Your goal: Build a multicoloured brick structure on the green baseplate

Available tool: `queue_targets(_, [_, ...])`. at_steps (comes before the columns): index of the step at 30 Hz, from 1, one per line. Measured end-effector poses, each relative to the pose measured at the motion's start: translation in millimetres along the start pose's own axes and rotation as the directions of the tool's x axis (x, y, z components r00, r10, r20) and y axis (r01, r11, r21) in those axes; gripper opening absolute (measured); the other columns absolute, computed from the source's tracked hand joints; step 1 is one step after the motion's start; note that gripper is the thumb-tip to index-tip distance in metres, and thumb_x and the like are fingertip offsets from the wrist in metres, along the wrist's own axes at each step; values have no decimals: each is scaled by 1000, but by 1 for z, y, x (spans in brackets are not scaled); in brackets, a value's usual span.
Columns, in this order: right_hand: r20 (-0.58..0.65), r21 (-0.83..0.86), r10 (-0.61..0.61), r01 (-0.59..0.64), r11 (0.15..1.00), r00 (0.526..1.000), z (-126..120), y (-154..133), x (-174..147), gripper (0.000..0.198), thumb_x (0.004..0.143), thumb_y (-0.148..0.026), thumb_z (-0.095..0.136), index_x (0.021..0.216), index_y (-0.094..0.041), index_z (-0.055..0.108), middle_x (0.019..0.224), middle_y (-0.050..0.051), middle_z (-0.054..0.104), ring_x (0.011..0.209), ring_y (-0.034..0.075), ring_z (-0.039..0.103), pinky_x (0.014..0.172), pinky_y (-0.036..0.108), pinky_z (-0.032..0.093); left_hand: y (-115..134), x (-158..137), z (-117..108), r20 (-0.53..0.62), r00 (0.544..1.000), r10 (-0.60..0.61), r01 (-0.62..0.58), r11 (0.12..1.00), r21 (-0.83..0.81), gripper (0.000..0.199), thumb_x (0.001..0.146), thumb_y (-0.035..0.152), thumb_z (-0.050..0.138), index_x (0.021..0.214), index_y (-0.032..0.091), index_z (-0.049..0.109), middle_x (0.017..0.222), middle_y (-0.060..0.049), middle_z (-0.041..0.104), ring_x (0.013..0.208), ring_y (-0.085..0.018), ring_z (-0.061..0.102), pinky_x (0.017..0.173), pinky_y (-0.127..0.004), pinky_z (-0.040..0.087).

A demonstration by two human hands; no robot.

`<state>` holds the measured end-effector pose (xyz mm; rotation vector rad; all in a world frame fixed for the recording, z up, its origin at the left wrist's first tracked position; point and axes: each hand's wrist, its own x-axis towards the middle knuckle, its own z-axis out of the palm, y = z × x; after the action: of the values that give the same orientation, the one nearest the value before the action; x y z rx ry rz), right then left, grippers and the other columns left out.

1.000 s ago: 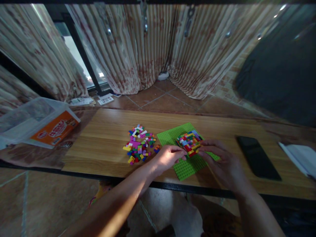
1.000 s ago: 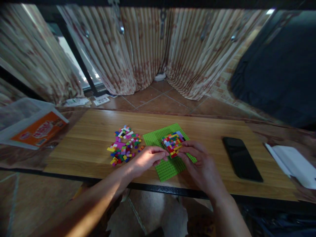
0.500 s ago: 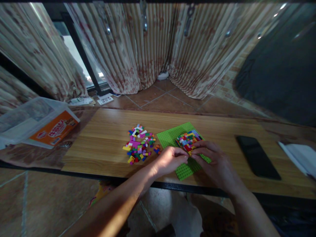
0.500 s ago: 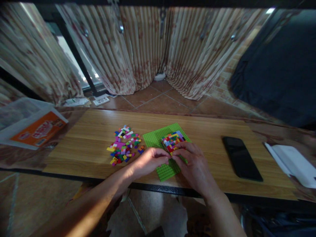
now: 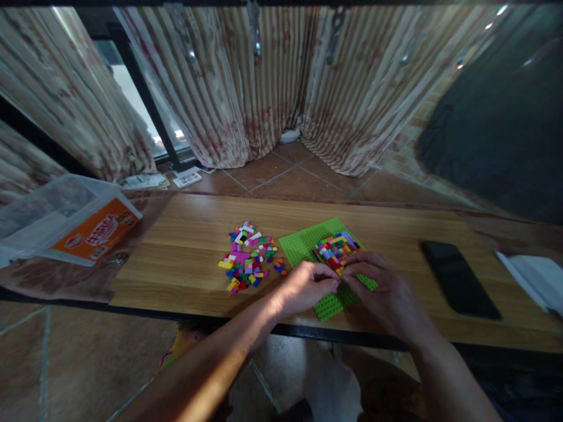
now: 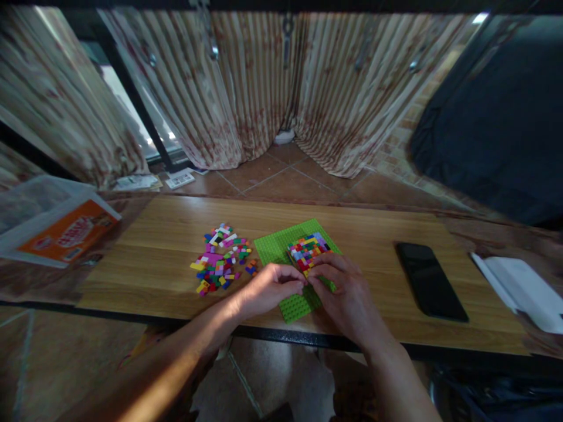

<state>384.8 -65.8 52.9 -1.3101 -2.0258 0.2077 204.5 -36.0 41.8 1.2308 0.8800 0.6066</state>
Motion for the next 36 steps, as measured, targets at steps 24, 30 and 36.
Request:
queue_targets(24, [-83, 98, 155, -146, 984, 984, -1, -9, 2, 11, 87, -30, 62, 84, -23, 70, 95, 4, 68, 88, 18, 66, 80, 34, 52, -2, 5, -2, -26, 999, 29, -26, 995, 95, 13, 75, 14, 58, 65, 12, 65, 58, 3, 57, 57, -8, 47, 60, -21, 37])
queue_targets(30, [-298, 52, 399, -402, 914, 867, -3, -1, 6, 25, 88, -41, 56, 90, -19, 69, 93, 8, 69, 86, 21, 65, 77, 35, 51, -7, 7, -2, -35, 999, 11, -8, 997, 81, 12, 78, 19, 60, 75, 12, 68, 63, 1, 62, 60, -10, 54, 62, -22, 42])
queue_targets(36, [-124, 34, 624, -625, 780, 772, 3, 7, 8, 45, 87, -52, 48, 103, -14, 68, 93, 13, 72, 78, 24, 66, 69, 35, 49, 1, 7, -16, -201, 964, 172, -109, 951, 290, 16, 80, 19, 58, 89, 15, 71, 85, -3, 71, 79, -14, 63, 76, -25, 48])
